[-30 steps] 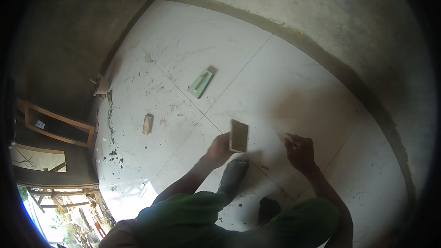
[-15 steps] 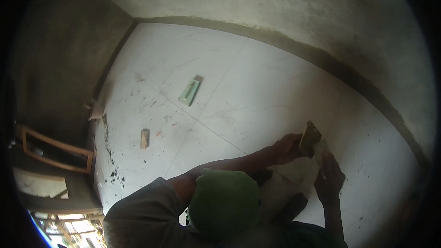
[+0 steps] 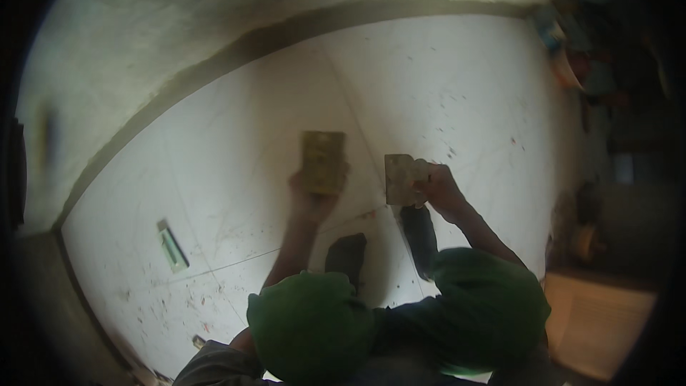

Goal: The person applies mortar to the joints between floor tiles and the base of a wall using a handheld spreader and then wipes the excess away with a sponge.

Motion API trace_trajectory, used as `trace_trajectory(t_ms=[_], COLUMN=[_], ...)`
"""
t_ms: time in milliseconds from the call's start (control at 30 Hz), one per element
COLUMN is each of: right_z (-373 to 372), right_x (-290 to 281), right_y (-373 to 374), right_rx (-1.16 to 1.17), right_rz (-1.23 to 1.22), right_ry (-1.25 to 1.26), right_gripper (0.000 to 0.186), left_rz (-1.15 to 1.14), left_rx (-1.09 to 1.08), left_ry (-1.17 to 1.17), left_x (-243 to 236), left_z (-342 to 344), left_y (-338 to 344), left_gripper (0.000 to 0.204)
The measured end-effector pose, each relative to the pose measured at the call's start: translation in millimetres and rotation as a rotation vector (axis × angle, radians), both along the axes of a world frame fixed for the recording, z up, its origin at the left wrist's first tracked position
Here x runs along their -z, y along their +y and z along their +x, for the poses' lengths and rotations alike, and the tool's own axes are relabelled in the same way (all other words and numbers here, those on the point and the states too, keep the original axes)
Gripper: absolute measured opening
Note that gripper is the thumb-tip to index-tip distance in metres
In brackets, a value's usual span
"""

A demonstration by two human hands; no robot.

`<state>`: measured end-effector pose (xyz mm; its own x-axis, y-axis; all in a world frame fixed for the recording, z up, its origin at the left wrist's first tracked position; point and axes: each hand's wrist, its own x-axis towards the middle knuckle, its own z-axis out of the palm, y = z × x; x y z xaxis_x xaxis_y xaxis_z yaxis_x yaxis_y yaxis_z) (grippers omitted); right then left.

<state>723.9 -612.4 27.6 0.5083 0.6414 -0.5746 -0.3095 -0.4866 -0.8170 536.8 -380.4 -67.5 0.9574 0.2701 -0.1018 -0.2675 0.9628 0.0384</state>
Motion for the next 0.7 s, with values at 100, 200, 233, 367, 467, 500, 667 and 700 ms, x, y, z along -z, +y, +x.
trace_trajectory(t_ms=[100,200,233,367,467,500,667,700], right_z=[-18,-18,-19,1,34,43,69,78], right_x=[-16,-43,-48,-63,-70,-73,-44,-28], right_y=[-34,-37,-36,-58,-51,-52,-17,-17], right_rx=[-0.111,-0.212,-0.235,-0.196,-0.321,-0.326,-0.244,-0.252], right_rz=[-0.132,-0.234,-0.264,-0.428,-0.527,-0.588,-0.637,-0.634], right_ry=[-0.123,-0.182,-0.120,-0.232,-0.485,-0.597,-0.847,-0.830], right_gripper=[0.021,0.021,0.022,0.024,0.029,0.032,0.025,0.025], left_rz=[0.089,0.050,0.042,0.099,0.192,0.193,0.306,0.306], left_rx=[-0.083,-0.070,-0.031,-0.031,-0.035,-0.031,-0.087,-0.113], left_ry=[0.062,0.179,0.175,0.221,0.276,0.282,0.259,0.215], left_x=[24,35,34,36,36,38,28,27], left_z=[-1,-2,-5,-10,-16,-17,-21,-19], left_y=[35,57,65,80,108,111,153,157], left_gripper=[0.044,0.041,0.041,0.040,0.040,0.040,0.038,0.037])
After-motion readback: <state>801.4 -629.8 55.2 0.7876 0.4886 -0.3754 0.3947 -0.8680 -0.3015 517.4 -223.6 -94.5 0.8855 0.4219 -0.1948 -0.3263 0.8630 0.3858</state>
